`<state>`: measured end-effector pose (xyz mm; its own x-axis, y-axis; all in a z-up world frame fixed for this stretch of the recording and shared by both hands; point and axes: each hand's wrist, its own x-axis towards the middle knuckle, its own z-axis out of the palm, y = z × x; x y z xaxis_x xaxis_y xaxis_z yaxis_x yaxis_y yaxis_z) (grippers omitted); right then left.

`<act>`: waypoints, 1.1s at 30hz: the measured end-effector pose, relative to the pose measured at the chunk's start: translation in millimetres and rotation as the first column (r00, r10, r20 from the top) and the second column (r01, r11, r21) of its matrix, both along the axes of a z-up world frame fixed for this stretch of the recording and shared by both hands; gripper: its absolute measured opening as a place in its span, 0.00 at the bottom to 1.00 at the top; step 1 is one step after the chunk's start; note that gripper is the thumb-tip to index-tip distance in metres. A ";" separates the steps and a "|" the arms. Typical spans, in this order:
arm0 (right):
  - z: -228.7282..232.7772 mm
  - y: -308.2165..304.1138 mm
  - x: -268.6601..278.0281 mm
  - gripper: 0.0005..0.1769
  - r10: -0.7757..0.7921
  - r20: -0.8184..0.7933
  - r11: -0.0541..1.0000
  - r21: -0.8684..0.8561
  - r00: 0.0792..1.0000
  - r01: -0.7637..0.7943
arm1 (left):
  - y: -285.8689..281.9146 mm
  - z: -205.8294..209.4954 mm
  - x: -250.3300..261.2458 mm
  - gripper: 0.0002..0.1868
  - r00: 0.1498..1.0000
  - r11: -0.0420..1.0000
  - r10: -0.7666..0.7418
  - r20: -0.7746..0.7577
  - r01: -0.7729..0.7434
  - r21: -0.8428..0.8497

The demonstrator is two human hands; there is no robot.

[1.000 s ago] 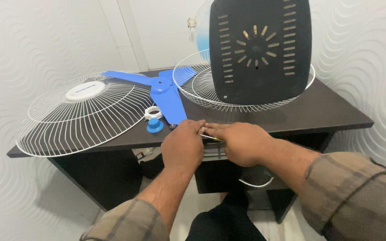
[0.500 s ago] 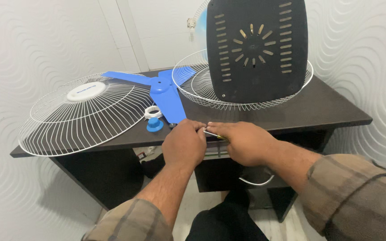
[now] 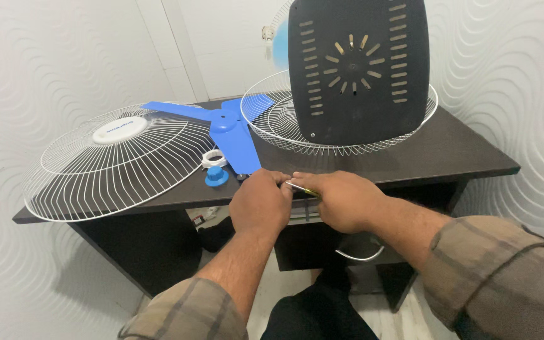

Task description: The person uses a screwdriver to attach a black plastic rear cover to the back of a white fan cage. They align the cover, insert screws, and tighten them to secure the cover in place.

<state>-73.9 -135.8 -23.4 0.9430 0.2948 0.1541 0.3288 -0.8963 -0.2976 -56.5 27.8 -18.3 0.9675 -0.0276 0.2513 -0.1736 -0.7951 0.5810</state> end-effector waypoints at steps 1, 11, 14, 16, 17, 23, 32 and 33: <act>-0.7 -0.2 -0.2 0.42 -0.005 -0.002 1.000 0.001 1.000 0.005 | -0.6 0.7 -0.6 0.11 1.000 1.000 0.003 -0.002 -0.003 0.000; -0.6 -2.4 -12.5 0.45 -0.098 -0.039 0.995 -0.034 0.994 0.096 | -8.5 7.6 -2.0 0.09 0.996 0.999 0.034 -0.082 -0.032 0.018; -3.2 -11.7 -22.6 0.44 -0.159 0.003 0.987 0.021 0.987 0.159 | -9.5 -1.2 0.7 0.09 0.998 0.998 0.052 -0.035 -0.052 -0.019; -8.0 -19.2 -29.7 0.44 -0.202 0.038 0.977 0.079 0.979 0.198 | -10.5 -9.5 3.0 0.09 0.998 0.997 0.058 0.026 -0.056 -0.049; -10.3 -22.9 -31.8 0.44 -0.220 0.045 0.972 0.098 0.974 0.215 | -10.0 -14.0 4.2 0.09 0.996 0.997 0.054 0.066 -0.050 -0.061; -25.2 -47.1 -46.4 0.39 -0.317 0.169 0.938 0.201 0.933 0.282 | -10.2 -32.1 5.5 0.09 0.978 0.996 0.040 0.204 -0.021 -0.091; -31.0 -73.2 -54.4 0.28 -0.628 0.052 0.726 0.397 0.776 0.561 | -31.1 -26.6 -14.2 0.09 0.992 0.978 0.033 0.125 -0.006 -0.209; -32.0 -74.6 -53.3 0.27 -0.673 -0.012 0.675 0.397 0.739 0.622 | -37.4 -25.9 -17.6 0.10 0.993 0.974 0.017 0.121 0.011 -0.225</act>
<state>-127.2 -210.4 -55.4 0.8406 -0.4822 0.2469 -0.2369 -0.7370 -0.6330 -74.2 -9.6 -44.2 0.9294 0.0460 0.3662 -0.2516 -0.6469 0.7198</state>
